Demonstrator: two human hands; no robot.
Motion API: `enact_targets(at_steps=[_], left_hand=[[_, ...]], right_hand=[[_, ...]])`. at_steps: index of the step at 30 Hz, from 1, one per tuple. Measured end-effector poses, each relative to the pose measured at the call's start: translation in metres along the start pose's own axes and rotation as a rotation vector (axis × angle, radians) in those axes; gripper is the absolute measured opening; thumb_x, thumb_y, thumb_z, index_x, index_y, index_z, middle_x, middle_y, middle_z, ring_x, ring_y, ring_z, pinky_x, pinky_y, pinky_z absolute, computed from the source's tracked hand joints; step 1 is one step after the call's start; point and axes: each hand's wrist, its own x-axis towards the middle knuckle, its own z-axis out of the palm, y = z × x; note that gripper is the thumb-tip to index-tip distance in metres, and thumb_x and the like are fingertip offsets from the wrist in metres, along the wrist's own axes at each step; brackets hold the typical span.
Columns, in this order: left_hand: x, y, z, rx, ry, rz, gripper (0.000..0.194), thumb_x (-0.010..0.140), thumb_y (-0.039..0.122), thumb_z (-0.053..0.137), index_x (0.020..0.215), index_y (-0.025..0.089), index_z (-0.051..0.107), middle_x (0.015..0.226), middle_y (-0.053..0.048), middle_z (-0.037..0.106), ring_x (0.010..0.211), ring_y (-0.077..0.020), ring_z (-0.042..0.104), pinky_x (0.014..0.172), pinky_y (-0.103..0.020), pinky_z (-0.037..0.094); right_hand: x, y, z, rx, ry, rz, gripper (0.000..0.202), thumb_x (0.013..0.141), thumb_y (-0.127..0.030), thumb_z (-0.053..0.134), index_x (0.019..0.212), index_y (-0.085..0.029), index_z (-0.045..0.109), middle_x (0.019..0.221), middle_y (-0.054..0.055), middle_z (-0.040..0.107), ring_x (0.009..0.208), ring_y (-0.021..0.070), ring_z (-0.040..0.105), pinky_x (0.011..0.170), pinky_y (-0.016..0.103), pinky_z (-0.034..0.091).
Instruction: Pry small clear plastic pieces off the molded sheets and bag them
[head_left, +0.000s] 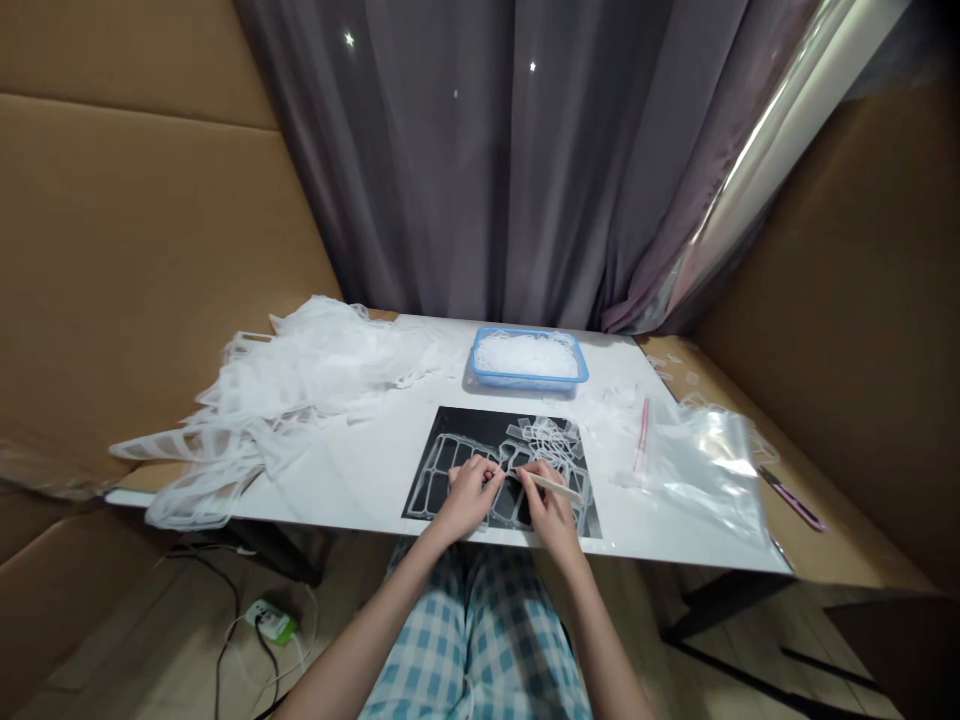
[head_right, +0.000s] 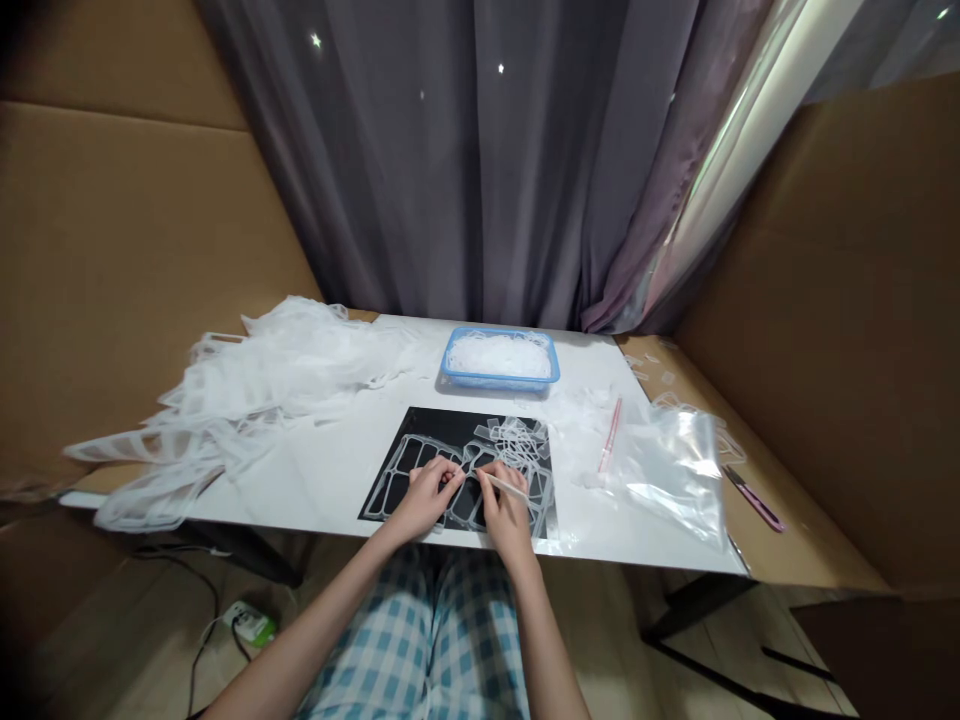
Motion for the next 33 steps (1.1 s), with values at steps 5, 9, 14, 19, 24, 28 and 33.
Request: enact_targets(at_steps=[5,9,14,19,24,28,33], left_hand=[[0.0007,0.0001,-0.0007,0.002,0.019,-0.013,0.021,0.094,0.034,0.044,0.087,0.019,0.058,0.092,-0.002,0.062,0.093,-0.0184,0.058,0.092,-0.038,0.031],[0.0010,0.0003,-0.0010,0.001,0.019,-0.009,0.022,0.094,0.034,0.043,0.088,0.019,0.057,0.093,-0.002,0.063,0.092,-0.0179,0.057,0.093,-0.038,0.032],[0.0011,0.0001,-0.0003,0.003,0.015,-0.008,0.022,0.094,0.034,0.043,0.087,0.019,0.057,0.092,-0.003,0.063,0.092,-0.0183,0.057,0.093,-0.038,0.032],[0.0013,-0.0003,0.0000,-0.002,0.012,-0.005,0.020,0.093,0.034,0.045,0.087,0.019,0.057,0.091,-0.002,0.062,0.092,-0.0187,0.058,0.092,-0.039,0.032],[0.0005,-0.0001,-0.0006,-0.014,0.011,0.003,0.023,0.094,0.035,0.044,0.086,0.019,0.057,0.091,-0.002,0.062,0.092,-0.0186,0.057,0.093,-0.038,0.031],[-0.0007,0.0001,-0.0015,-0.026,-0.001,0.010,0.023,0.094,0.035,0.044,0.086,0.019,0.058,0.091,-0.002,0.062,0.091,-0.0180,0.058,0.092,-0.038,0.032],[-0.0010,-0.0001,-0.0034,-0.038,-0.009,0.002,0.023,0.094,0.035,0.044,0.086,0.018,0.058,0.091,-0.002,0.063,0.089,-0.0175,0.058,0.093,-0.038,0.032]], right_hand=[[-0.0004,0.0031,-0.0022,0.062,0.018,0.036,0.027,0.095,-0.042,0.043,0.082,-0.024,0.058,0.082,0.001,0.063,0.084,0.0198,0.058,0.081,0.030,0.042],[-0.0007,0.0066,-0.0039,0.106,0.078,0.086,0.027,0.095,-0.044,0.043,0.083,-0.023,0.055,0.079,0.000,0.062,0.079,0.0184,0.059,0.076,0.029,0.045],[-0.0009,0.0056,-0.0030,0.094,0.063,0.078,0.028,0.093,-0.046,0.045,0.080,-0.024,0.056,0.076,0.000,0.060,0.078,0.0195,0.058,0.075,0.030,0.046],[-0.0012,0.0028,-0.0024,0.039,0.032,0.052,0.029,0.094,-0.045,0.044,0.081,-0.023,0.058,0.081,0.001,0.063,0.084,0.0203,0.058,0.078,0.031,0.045],[-0.0019,0.0010,-0.0015,-0.026,0.001,-0.016,0.027,0.096,-0.041,0.045,0.083,-0.023,0.060,0.087,0.002,0.065,0.089,0.0206,0.058,0.087,0.034,0.041],[-0.0032,0.0012,0.0021,-0.155,-0.039,-0.114,0.022,0.097,-0.035,0.045,0.092,-0.024,0.063,0.094,0.002,0.067,0.097,0.0215,0.057,0.098,0.040,0.033],[-0.0040,0.0029,0.0037,-0.204,-0.032,-0.126,0.022,0.098,-0.033,0.044,0.093,-0.024,0.063,0.092,0.002,0.066,0.095,0.0212,0.056,0.098,0.040,0.034]])
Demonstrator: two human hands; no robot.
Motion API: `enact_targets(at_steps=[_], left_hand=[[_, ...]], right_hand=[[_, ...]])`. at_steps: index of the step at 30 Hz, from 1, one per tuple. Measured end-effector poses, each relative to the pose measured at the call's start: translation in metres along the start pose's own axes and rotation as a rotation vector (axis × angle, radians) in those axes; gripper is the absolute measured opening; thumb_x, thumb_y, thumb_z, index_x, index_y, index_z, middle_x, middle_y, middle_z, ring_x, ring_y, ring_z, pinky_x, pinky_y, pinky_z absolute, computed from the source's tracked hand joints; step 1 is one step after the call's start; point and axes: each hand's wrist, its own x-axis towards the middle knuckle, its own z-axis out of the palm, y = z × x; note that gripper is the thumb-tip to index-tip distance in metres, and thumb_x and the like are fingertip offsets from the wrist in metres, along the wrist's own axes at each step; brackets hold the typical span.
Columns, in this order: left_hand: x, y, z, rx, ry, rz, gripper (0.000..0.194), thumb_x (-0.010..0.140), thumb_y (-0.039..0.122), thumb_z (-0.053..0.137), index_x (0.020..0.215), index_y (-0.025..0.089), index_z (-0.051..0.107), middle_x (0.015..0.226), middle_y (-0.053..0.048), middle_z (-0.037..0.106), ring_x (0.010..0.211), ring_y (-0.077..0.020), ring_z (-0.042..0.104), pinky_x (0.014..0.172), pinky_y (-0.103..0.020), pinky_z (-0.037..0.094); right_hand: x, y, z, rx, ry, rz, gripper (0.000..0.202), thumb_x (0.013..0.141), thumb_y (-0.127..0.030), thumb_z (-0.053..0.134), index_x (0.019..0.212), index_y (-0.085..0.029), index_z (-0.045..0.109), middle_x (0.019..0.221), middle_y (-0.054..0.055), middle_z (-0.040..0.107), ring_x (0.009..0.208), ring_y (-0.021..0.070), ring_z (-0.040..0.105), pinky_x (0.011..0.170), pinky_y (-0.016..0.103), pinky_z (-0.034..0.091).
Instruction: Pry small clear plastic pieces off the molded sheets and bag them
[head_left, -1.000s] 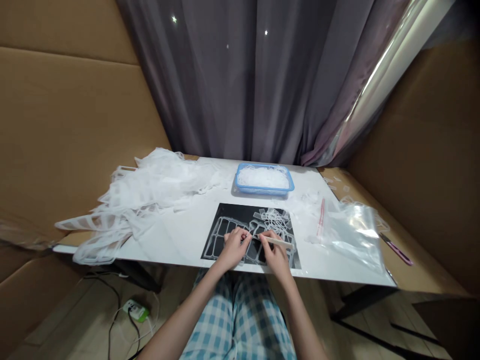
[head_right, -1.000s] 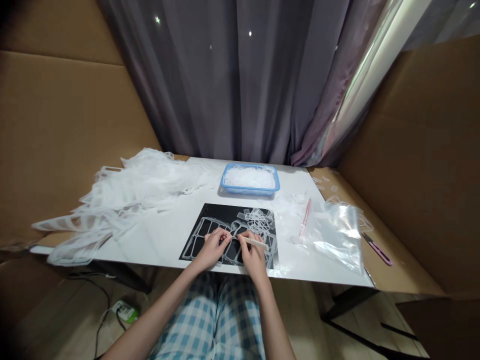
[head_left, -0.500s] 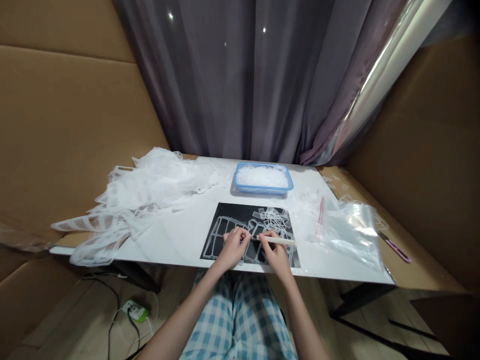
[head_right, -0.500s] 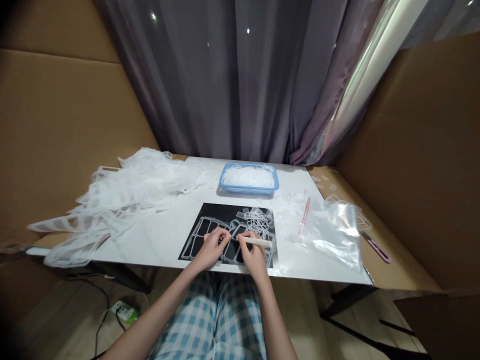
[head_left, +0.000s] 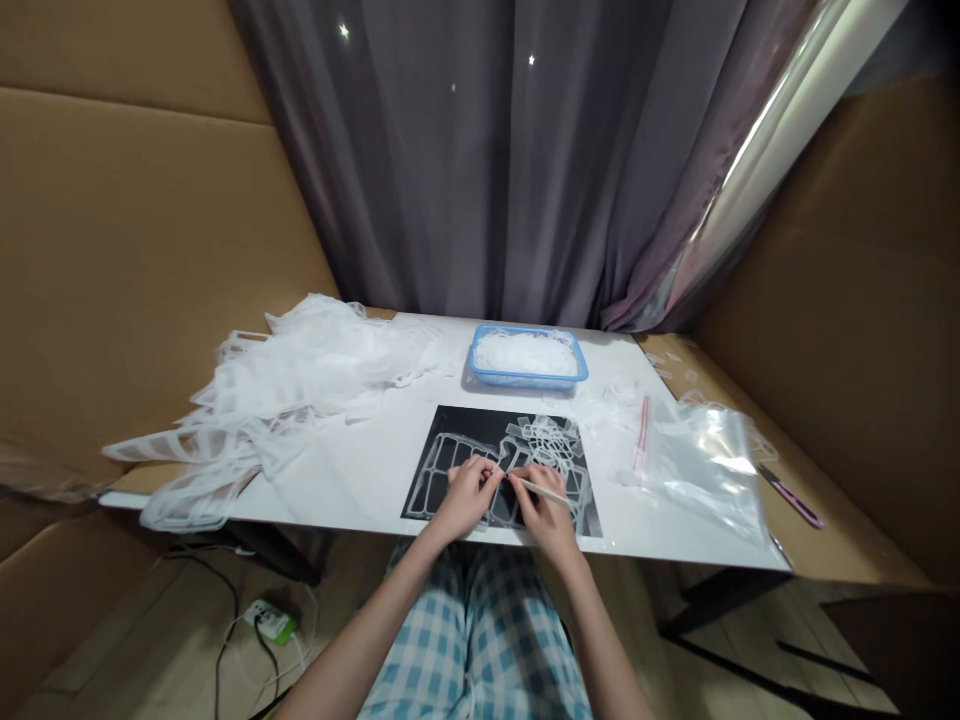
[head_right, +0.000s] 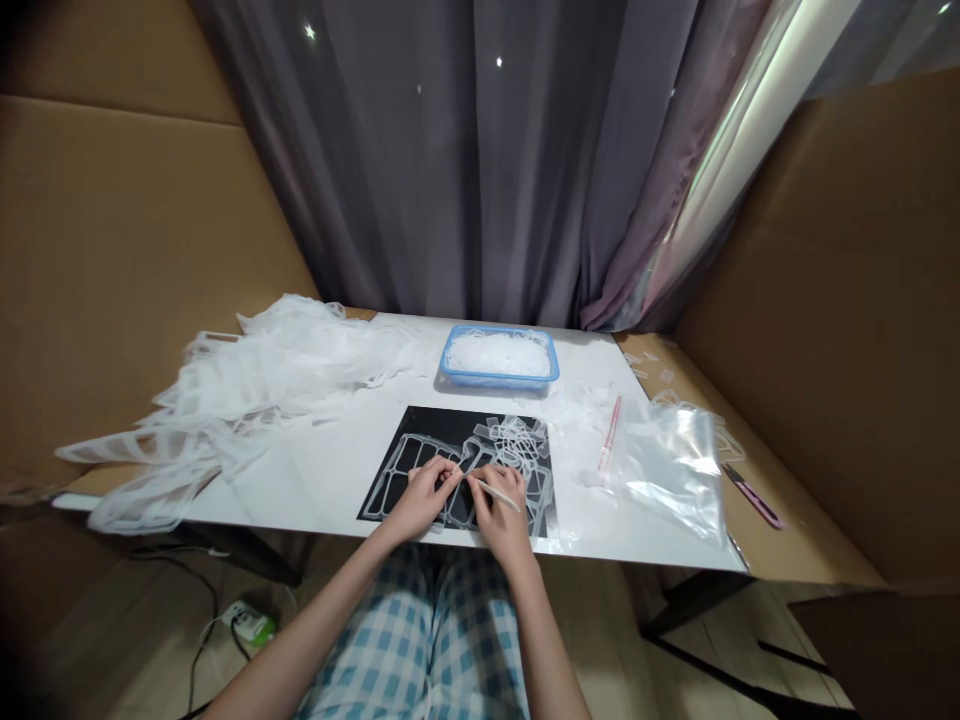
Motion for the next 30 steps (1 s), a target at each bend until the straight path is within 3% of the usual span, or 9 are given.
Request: enact_targets(at_steps=[11,20,25,30], left_hand=[[0.001,0.001,0.004,0.026,0.021,-0.009,0.021,0.093,0.034,0.043,0.085,0.019,0.056,0.091,-0.003,0.062,0.092,-0.0184,0.057,0.093,-0.039,0.032],[0.001,0.003,0.005,0.024,0.038,-0.021,0.020,0.094,0.033,0.041,0.087,0.019,0.055,0.093,-0.003,0.064,0.093,-0.0189,0.058,0.094,-0.040,0.031],[0.001,-0.002,0.004,0.028,0.041,-0.032,0.022,0.094,0.034,0.040,0.086,0.019,0.055,0.091,-0.003,0.064,0.090,-0.0184,0.058,0.093,-0.040,0.032],[-0.005,-0.009,-0.004,0.040,0.052,-0.049,0.025,0.094,0.036,0.040,0.086,0.019,0.056,0.091,-0.004,0.064,0.087,-0.0185,0.058,0.093,-0.041,0.033]], right_hand=[[-0.002,-0.001,-0.003,0.147,0.075,0.115,0.026,0.098,-0.037,0.041,0.093,-0.025,0.063,0.095,0.005,0.066,0.094,0.0221,0.058,0.089,0.039,0.042],[-0.001,0.000,-0.003,0.092,0.040,0.067,0.023,0.098,-0.035,0.043,0.093,-0.024,0.063,0.094,0.004,0.067,0.094,0.0216,0.058,0.090,0.039,0.040],[-0.002,0.005,0.000,0.090,0.152,0.079,0.025,0.098,-0.036,0.041,0.093,-0.023,0.062,0.092,0.005,0.067,0.091,0.0217,0.059,0.088,0.038,0.042],[-0.004,0.008,-0.002,0.179,0.385,0.265,0.030,0.097,-0.044,0.040,0.095,-0.021,0.059,0.095,0.008,0.066,0.092,0.0228,0.060,0.084,0.035,0.045]])
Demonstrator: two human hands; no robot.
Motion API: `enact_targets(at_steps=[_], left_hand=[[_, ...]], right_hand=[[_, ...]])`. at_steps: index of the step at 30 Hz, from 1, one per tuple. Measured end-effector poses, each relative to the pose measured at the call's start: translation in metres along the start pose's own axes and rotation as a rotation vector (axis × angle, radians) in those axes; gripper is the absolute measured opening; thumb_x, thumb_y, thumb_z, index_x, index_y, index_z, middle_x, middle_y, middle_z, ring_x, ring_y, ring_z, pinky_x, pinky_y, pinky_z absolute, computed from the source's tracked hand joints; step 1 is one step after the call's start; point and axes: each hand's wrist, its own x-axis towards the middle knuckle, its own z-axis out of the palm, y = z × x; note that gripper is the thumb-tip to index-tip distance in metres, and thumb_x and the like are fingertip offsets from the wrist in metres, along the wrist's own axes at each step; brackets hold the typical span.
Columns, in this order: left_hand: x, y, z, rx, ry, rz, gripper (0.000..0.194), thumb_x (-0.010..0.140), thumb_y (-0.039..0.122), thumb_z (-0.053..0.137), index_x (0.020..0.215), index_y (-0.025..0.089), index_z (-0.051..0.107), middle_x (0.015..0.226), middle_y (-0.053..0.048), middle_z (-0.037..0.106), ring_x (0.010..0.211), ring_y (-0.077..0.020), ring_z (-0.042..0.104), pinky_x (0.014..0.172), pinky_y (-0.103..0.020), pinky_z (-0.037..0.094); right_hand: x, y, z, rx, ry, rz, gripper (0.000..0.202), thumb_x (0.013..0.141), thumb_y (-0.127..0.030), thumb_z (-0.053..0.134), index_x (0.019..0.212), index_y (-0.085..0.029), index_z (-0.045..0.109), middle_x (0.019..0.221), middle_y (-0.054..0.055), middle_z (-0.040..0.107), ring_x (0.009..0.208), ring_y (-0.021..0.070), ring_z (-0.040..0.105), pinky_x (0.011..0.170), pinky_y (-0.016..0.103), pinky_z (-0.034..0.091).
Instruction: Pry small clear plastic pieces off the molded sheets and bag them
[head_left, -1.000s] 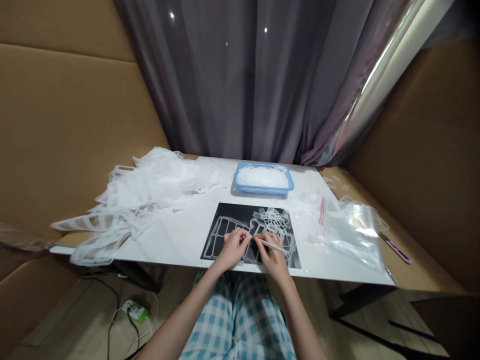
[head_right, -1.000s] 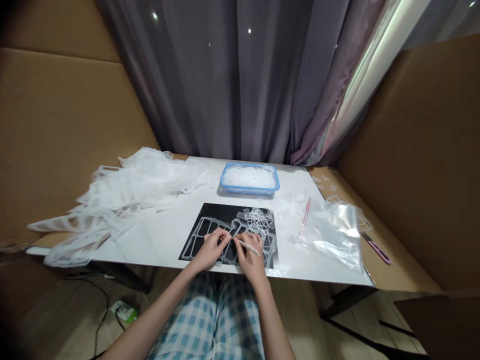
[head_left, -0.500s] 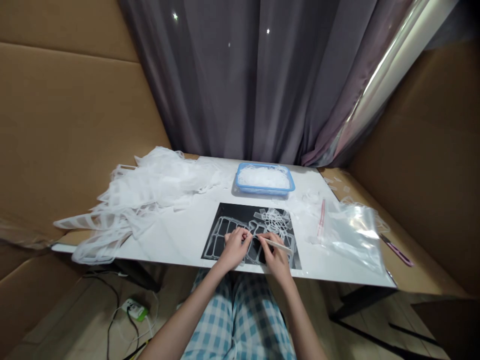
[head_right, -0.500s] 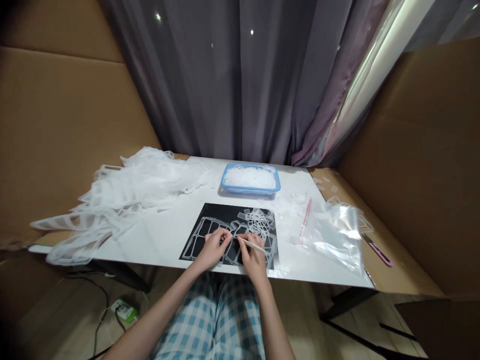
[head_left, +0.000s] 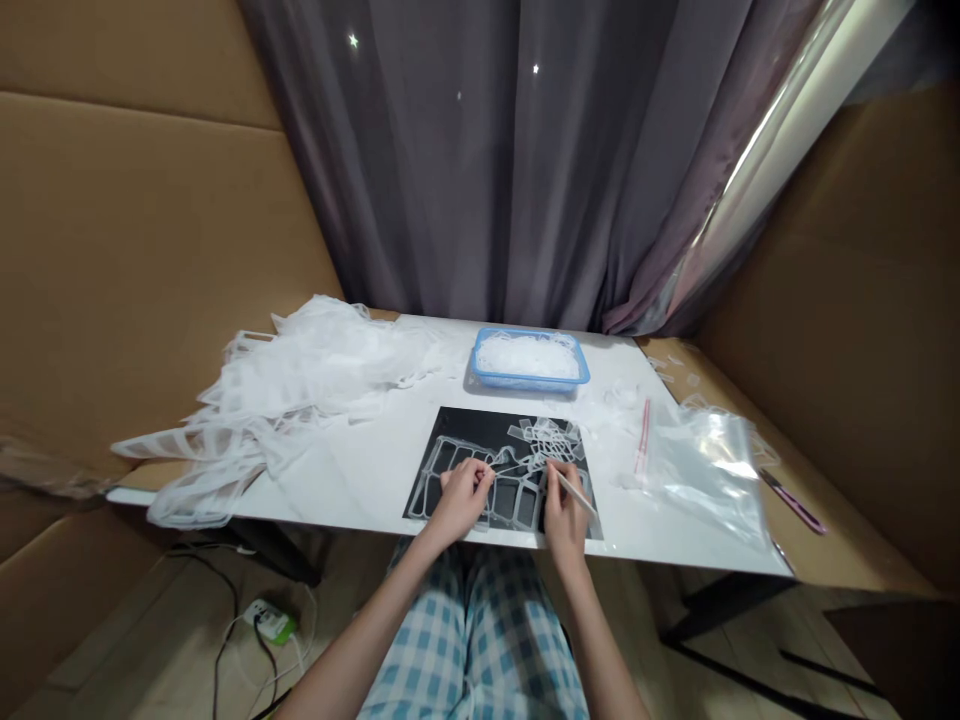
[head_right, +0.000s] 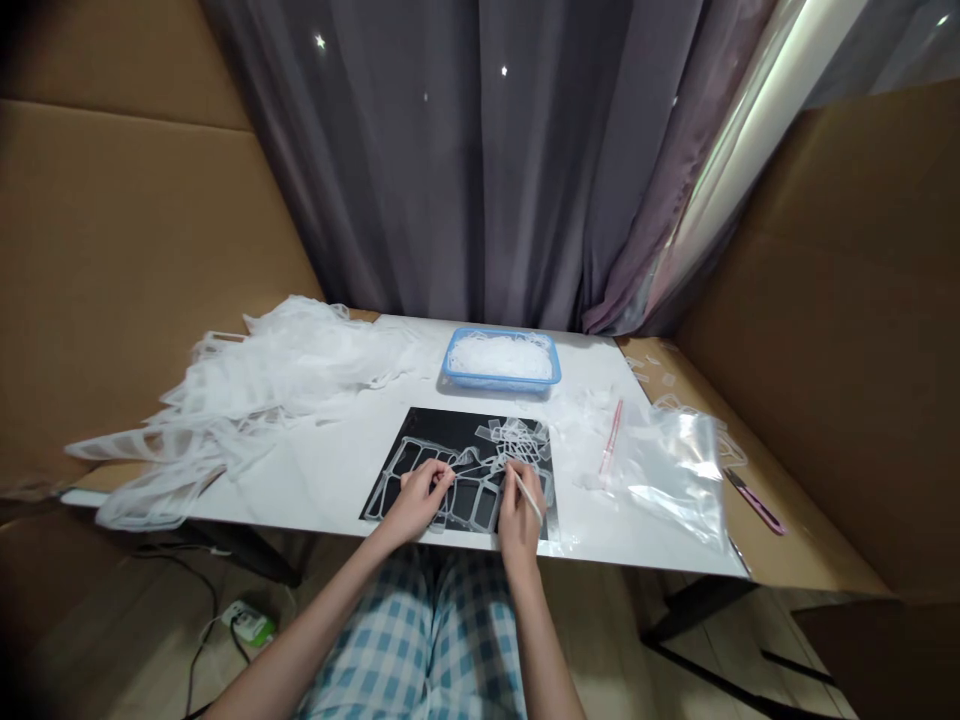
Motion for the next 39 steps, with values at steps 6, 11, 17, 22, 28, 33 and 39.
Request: enact_targets(at_steps=[6,11,17,22,28,33,39], left_hand=[[-0.003,-0.004,-0.001,0.040,0.016,0.003,0.021,0.094,0.032,0.040,0.086,0.019,0.055,0.091,-0.004,0.062,0.089,-0.0190,0.057,0.092,-0.040,0.033],[-0.003,-0.004,0.004,0.097,0.031,0.025,0.020,0.094,0.029,0.039,0.086,0.019,0.054,0.091,-0.005,0.060,0.091,-0.0204,0.054,0.090,-0.040,0.034],[-0.005,-0.003,0.006,0.138,0.078,0.056,0.019,0.094,0.027,0.038,0.085,0.019,0.053,0.092,-0.006,0.058,0.092,-0.0235,0.053,0.087,-0.042,0.034],[-0.008,-0.006,0.007,0.107,0.121,0.088,0.017,0.095,0.028,0.039,0.099,0.019,0.052,0.097,-0.006,0.057,0.095,-0.0215,0.054,0.090,-0.042,0.035],[-0.012,0.000,0.005,0.145,0.175,0.178,0.030,0.093,0.019,0.042,0.118,0.028,0.055,0.118,-0.006,0.051,0.110,-0.0223,0.049,0.096,-0.043,0.032],[-0.006,0.010,0.008,0.171,0.122,0.123,0.011,0.089,0.031,0.056,0.094,0.024,0.064,0.113,-0.005,0.054,0.112,-0.0252,0.048,0.097,-0.046,0.030],[-0.002,0.015,0.013,0.171,0.068,0.118,0.010,0.089,0.027,0.058,0.085,0.023,0.065,0.112,-0.004,0.055,0.111,-0.0238,0.049,0.095,-0.044,0.030]], right_hand=[[0.014,-0.002,-0.012,0.030,0.198,0.102,0.033,0.096,-0.048,0.039,0.089,-0.020,0.055,0.088,0.008,0.065,0.087,0.0217,0.061,0.079,0.031,0.046],[0.056,0.006,-0.026,-0.045,0.152,0.038,0.033,0.090,-0.050,0.046,0.081,-0.020,0.055,0.075,0.003,0.061,0.073,0.0197,0.058,0.071,0.029,0.043],[0.108,0.027,-0.049,-0.137,0.248,0.053,0.037,0.088,-0.053,0.042,0.081,-0.019,0.054,0.077,0.009,0.063,0.076,0.0234,0.058,0.073,0.034,0.041],[0.103,0.021,-0.057,-0.092,0.026,0.023,0.038,0.085,-0.055,0.051,0.082,-0.018,0.060,0.080,0.007,0.067,0.077,0.0223,0.061,0.070,0.030,0.044],[0.046,-0.003,-0.035,0.043,-0.279,-0.018,0.036,0.090,-0.052,0.050,0.084,-0.019,0.063,0.081,0.004,0.067,0.075,0.0188,0.060,0.068,0.027,0.047],[0.015,-0.005,-0.017,0.076,-0.335,-0.013,0.033,0.094,-0.047,0.046,0.080,-0.020,0.059,0.073,0.001,0.062,0.071,0.0174,0.058,0.067,0.026,0.045],[0.006,-0.001,-0.008,0.042,-0.334,-0.038,0.030,0.094,-0.043,0.048,0.081,-0.020,0.060,0.079,0.002,0.065,0.078,0.0188,0.061,0.076,0.028,0.044]])
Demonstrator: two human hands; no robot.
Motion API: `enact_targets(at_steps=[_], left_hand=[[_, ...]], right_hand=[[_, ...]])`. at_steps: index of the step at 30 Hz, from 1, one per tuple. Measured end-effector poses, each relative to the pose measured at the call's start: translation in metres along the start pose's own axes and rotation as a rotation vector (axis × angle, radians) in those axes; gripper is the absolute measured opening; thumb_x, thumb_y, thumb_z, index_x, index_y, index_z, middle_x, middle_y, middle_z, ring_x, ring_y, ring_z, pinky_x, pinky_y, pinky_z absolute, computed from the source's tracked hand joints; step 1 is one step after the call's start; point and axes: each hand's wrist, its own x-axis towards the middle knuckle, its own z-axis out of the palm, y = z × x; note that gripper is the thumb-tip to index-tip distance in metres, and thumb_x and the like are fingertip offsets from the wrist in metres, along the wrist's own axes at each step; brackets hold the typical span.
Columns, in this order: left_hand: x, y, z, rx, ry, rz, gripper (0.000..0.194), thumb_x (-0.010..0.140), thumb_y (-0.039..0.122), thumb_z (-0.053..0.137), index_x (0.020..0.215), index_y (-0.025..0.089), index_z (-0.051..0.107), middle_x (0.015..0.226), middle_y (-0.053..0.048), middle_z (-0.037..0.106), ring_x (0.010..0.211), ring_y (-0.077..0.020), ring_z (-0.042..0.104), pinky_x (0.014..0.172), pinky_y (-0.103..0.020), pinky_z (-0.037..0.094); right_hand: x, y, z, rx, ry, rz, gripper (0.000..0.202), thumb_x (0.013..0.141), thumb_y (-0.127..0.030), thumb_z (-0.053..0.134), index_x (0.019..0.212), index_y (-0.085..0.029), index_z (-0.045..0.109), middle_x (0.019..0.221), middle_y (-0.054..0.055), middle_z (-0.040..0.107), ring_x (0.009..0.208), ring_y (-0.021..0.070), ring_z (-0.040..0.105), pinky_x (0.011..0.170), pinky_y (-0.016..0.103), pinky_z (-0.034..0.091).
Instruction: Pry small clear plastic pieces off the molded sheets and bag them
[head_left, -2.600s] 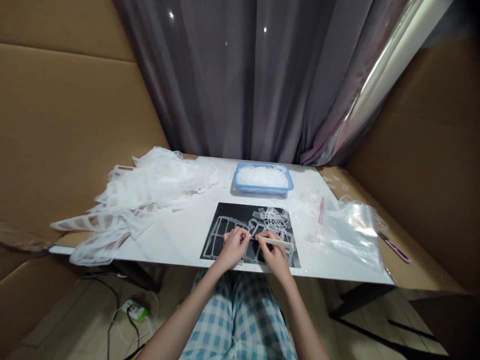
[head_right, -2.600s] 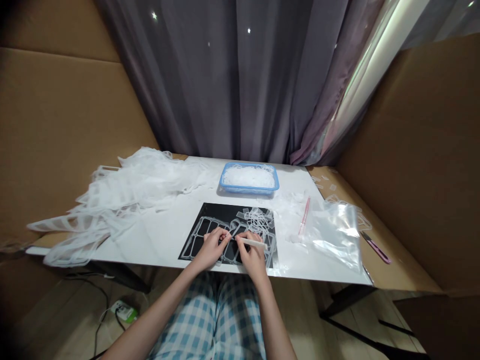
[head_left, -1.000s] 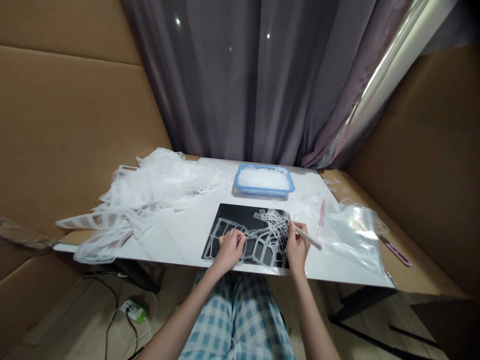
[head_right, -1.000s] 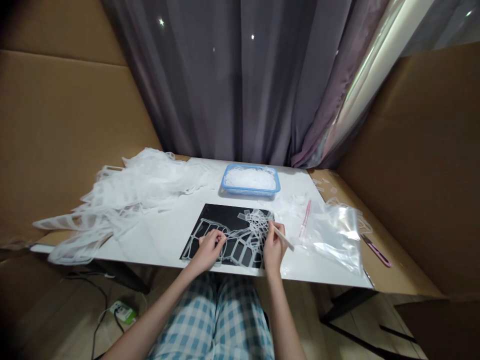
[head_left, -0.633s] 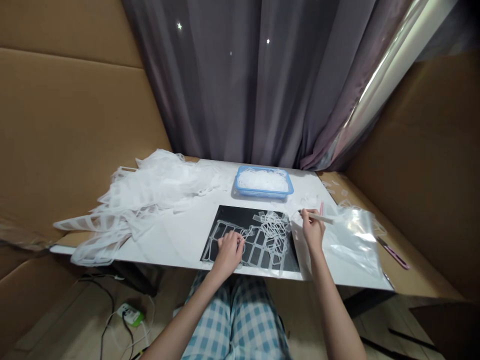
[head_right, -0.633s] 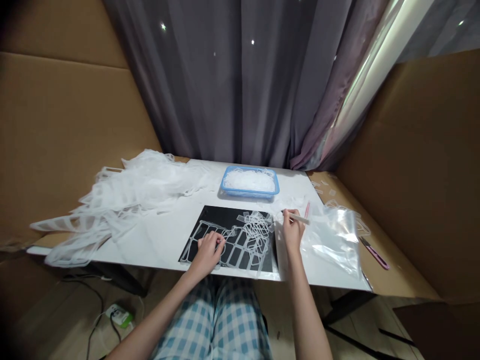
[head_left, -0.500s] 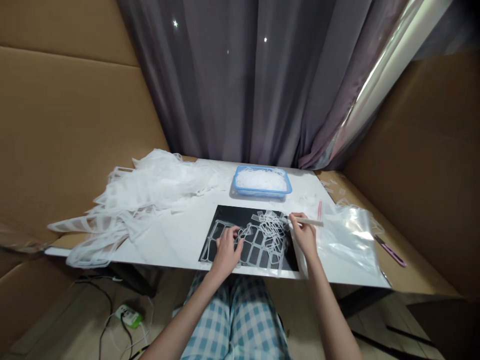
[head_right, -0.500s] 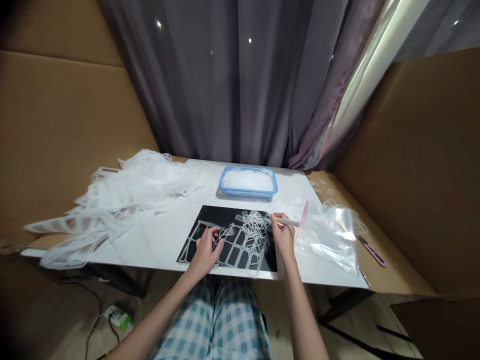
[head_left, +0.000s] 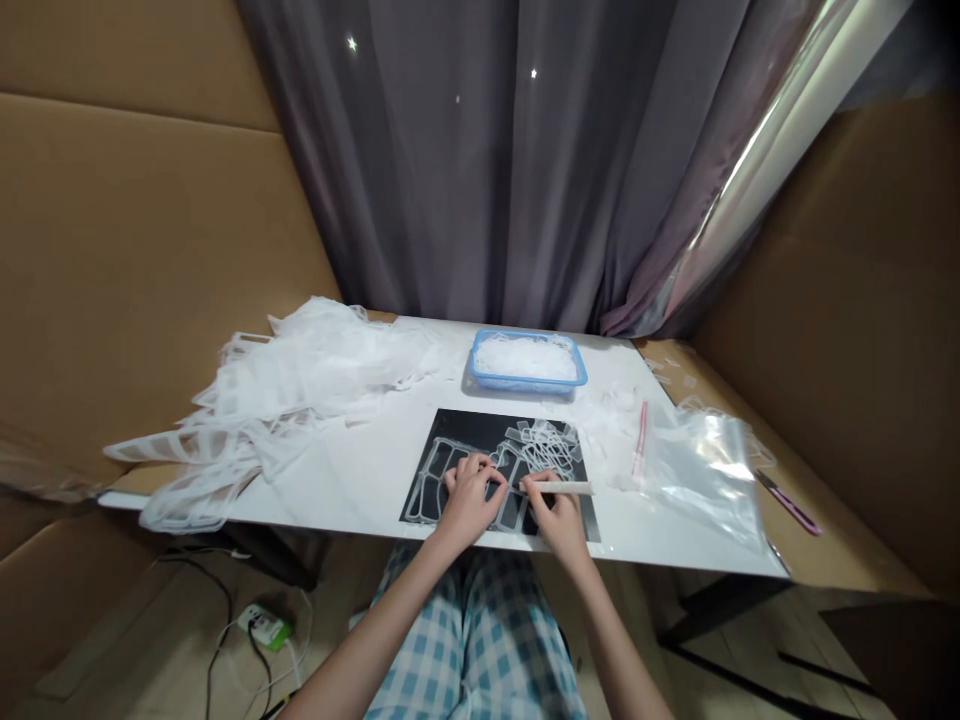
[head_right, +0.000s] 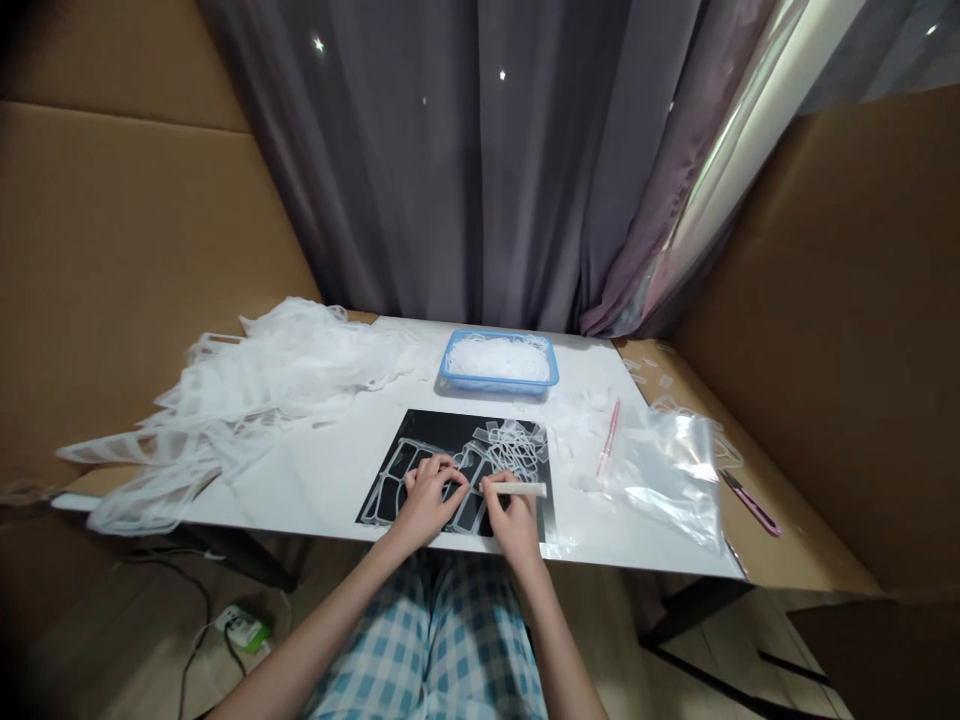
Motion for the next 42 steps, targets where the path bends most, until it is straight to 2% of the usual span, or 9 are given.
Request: enact_targets(at_steps=[8,13,16,22,27,33,36,38,42], left_hand=[[-0.001,0.000,-0.001,0.015,-0.012,0.004,0.011,0.090,0.026,0.056,0.085,0.022,0.065,0.111,-0.004,0.057,0.110,-0.0228,0.049,0.093,-0.043,0.029],[-0.003,0.001,-0.001,0.035,-0.029,0.034,0.012,0.092,0.026,0.053,0.088,0.020,0.062,0.108,-0.005,0.058,0.108,-0.0228,0.049,0.093,-0.043,0.029],[-0.003,0.001,0.000,0.047,-0.034,0.051,0.011,0.093,0.024,0.051,0.089,0.019,0.059,0.108,-0.005,0.057,0.108,-0.0227,0.049,0.092,-0.043,0.029],[-0.005,0.000,0.002,0.061,-0.034,0.076,0.010,0.093,0.019,0.047,0.090,0.018,0.056,0.109,-0.006,0.056,0.109,-0.0225,0.048,0.092,-0.042,0.029],[-0.007,0.000,0.002,0.067,-0.023,0.073,0.011,0.094,0.021,0.046,0.088,0.018,0.055,0.108,-0.006,0.056,0.107,-0.0224,0.048,0.092,-0.043,0.029],[-0.008,0.001,0.000,0.059,-0.015,0.066,0.013,0.094,0.020,0.044,0.086,0.018,0.055,0.106,-0.006,0.055,0.106,-0.0221,0.048,0.093,-0.043,0.029],[-0.007,0.000,0.001,0.052,-0.011,0.060,0.011,0.093,0.020,0.046,0.086,0.018,0.055,0.107,-0.006,0.055,0.107,-0.0224,0.048,0.094,-0.044,0.030],[-0.006,0.000,0.002,0.045,-0.007,0.056,0.010,0.093,0.020,0.047,0.087,0.018,0.055,0.107,-0.006,0.055,0.107,-0.0224,0.049,0.094,-0.044,0.030],[-0.008,-0.003,0.000,0.029,0.022,0.042,0.010,0.094,0.021,0.045,0.095,0.020,0.055,0.117,-0.007,0.052,0.115,-0.0231,0.047,0.097,-0.044,0.030]], right_hand=[[-0.003,-0.004,0.003,-0.100,-0.039,-0.109,0.027,0.096,-0.038,0.045,0.082,-0.020,0.060,0.083,0.005,0.065,0.082,0.0203,0.059,0.080,0.032,0.042],[-0.016,-0.008,0.013,-0.416,-0.004,-0.245,0.023,0.098,-0.024,0.040,0.097,-0.019,0.063,0.093,0.007,0.068,0.094,0.0230,0.059,0.091,0.041,0.041],[-0.023,-0.009,0.022,-0.579,0.041,-0.309,0.023,0.096,-0.017,0.041,0.103,-0.020,0.063,0.102,0.008,0.070,0.100,0.0258,0.058,0.101,0.048,0.034],[-0.024,-0.010,0.026,-0.673,0.041,-0.335,0.025,0.091,-0.008,0.045,0.104,-0.019,0.063,0.104,0.005,0.071,0.101,0.0267,0.057,0.105,0.051,0.028],[-0.011,-0.001,0.003,-0.710,0.143,-0.346,0.025,0.094,-0.012,0.042,0.107,-0.016,0.063,0.103,0.009,0.069,0.098,0.0253,0.057,0.100,0.048,0.033],[0.015,0.017,-0.056,-0.728,0.403,-0.280,0.032,0.100,-0.028,0.035,0.104,-0.013,0.063,0.094,0.013,0.070,0.091,0.0268,0.058,0.089,0.044,0.040],[0.025,0.019,-0.077,-0.718,0.518,-0.201,0.037,0.101,-0.034,0.033,0.103,-0.013,0.064,0.093,0.015,0.069,0.088,0.0278,0.059,0.083,0.042,0.041],[0.028,0.017,-0.082,-0.660,0.523,-0.133,0.039,0.100,-0.039,0.034,0.099,-0.013,0.064,0.089,0.014,0.069,0.083,0.0273,0.060,0.078,0.040,0.043],[0.021,0.006,-0.072,-0.354,0.364,-0.036,0.035,0.096,-0.045,0.043,0.094,-0.017,0.063,0.098,0.012,0.068,0.093,0.0259,0.062,0.081,0.035,0.045]])
